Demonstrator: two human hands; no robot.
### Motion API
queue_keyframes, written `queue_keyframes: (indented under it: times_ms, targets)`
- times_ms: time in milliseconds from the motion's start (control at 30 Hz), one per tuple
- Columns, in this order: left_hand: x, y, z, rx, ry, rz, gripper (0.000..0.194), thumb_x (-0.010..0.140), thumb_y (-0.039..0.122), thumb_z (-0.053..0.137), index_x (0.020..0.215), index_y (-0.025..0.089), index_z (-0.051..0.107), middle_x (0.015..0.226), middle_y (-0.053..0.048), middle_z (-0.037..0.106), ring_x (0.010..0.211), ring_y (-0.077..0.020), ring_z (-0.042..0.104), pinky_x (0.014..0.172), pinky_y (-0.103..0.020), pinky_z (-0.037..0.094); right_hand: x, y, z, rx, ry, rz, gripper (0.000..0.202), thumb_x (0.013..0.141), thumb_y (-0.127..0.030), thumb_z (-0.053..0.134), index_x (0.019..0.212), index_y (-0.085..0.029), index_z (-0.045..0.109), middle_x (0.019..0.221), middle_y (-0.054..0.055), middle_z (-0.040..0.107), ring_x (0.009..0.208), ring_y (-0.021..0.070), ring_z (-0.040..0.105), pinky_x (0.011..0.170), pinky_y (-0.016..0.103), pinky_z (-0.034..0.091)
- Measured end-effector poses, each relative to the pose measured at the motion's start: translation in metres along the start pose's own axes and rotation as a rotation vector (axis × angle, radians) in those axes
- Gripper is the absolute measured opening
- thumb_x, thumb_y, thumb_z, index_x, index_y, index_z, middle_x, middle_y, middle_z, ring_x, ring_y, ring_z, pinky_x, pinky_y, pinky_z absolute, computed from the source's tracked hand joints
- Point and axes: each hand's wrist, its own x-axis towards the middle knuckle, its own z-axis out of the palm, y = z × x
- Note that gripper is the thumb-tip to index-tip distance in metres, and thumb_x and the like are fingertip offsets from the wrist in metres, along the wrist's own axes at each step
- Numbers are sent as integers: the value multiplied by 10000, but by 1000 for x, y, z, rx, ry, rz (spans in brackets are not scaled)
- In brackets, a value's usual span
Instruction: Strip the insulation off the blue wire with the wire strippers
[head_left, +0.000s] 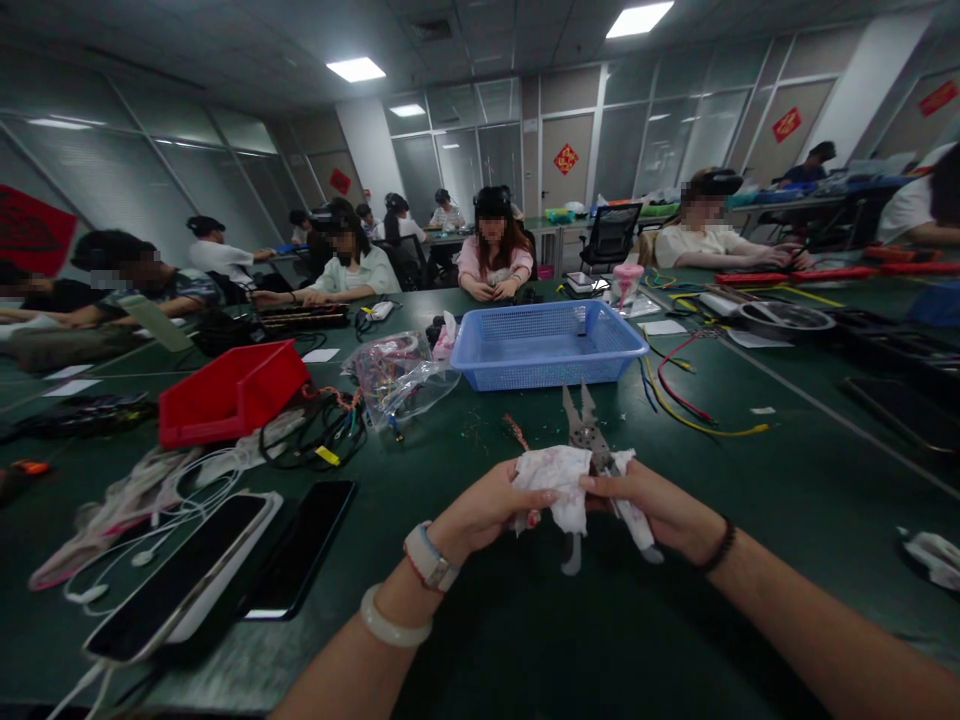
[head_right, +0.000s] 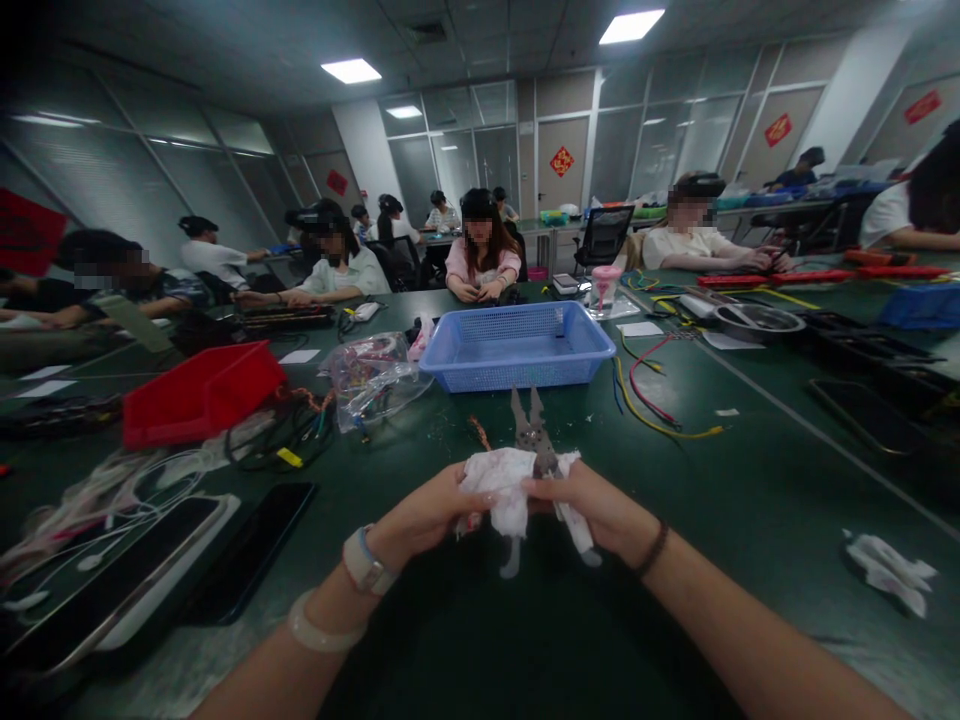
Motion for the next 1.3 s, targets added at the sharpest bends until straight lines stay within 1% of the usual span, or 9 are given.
queue_keyframes:
  times_ms: [167,300,400,467,600,733,967,1133,1300]
  targets:
    - [0,-1,-1,-105,9,17,563,589,278,866,1074,117,630,707,21,607,474,-28,466,431,-150,354,-2,-5,3,17,7,-14,436,712,-206,752,1126,-143,629,1115,115,681,918,201,678,900,381,525]
    - [-4,4,4,26,28,33,559,607,268,853,1094,134,614,733,9,637,467,-40,498,423,-155,376,-1,-3,3,34,39,6,396,699,-193,759,1073,-140,639,1071,101,696,903,193,678,878,362,533]
    - [-7,4,11,149,93,81,427,613,302,844,925,121,615,679,17,622,463,-54,520,436,-168,403,1,1,2,53,57,42,361,690,-182,758,1032,-138,651,1035,90,705,892,185,678,884,349,522]
    - [-9,3,16,188,81,99,389,614,326,839,829,130,582,668,18,618,472,-65,538,456,-181,427,2,4,3,89,53,68,366,673,-163,758,1024,-142,657,1026,84,708,889,186,679,878,342,519]
    - [-12,-2,26,212,25,102,388,620,346,827,765,145,529,675,9,617,494,-85,562,484,-209,464,4,6,6,172,9,98,395,654,-120,732,1043,-146,666,1031,81,711,892,185,681,862,310,513]
    - [-11,-3,28,241,31,69,383,636,351,812,791,142,530,661,5,615,484,-92,566,475,-216,464,4,5,7,209,-19,76,439,649,-102,710,1081,-159,664,1085,76,700,963,194,669,911,306,489]
    - [-5,-5,14,182,8,-12,426,615,338,826,884,128,571,685,-5,639,478,-84,557,490,-213,459,6,6,2,240,-63,17,481,683,-111,699,1155,-163,626,1163,85,667,1099,220,613,1046,387,396]
    - [-4,-5,7,198,-6,-45,409,631,333,812,900,112,598,730,-32,660,505,-84,559,497,-203,432,10,10,-5,237,-99,-19,474,723,-126,692,1187,-168,606,1183,98,653,1154,227,576,1051,410,390]
    - [-5,-4,8,205,18,-38,403,633,323,807,911,109,609,735,-32,659,504,-84,554,493,-202,419,9,10,-6,272,-95,-7,457,727,-92,684,1174,-156,616,1185,101,654,1152,218,581,1052,379,399]
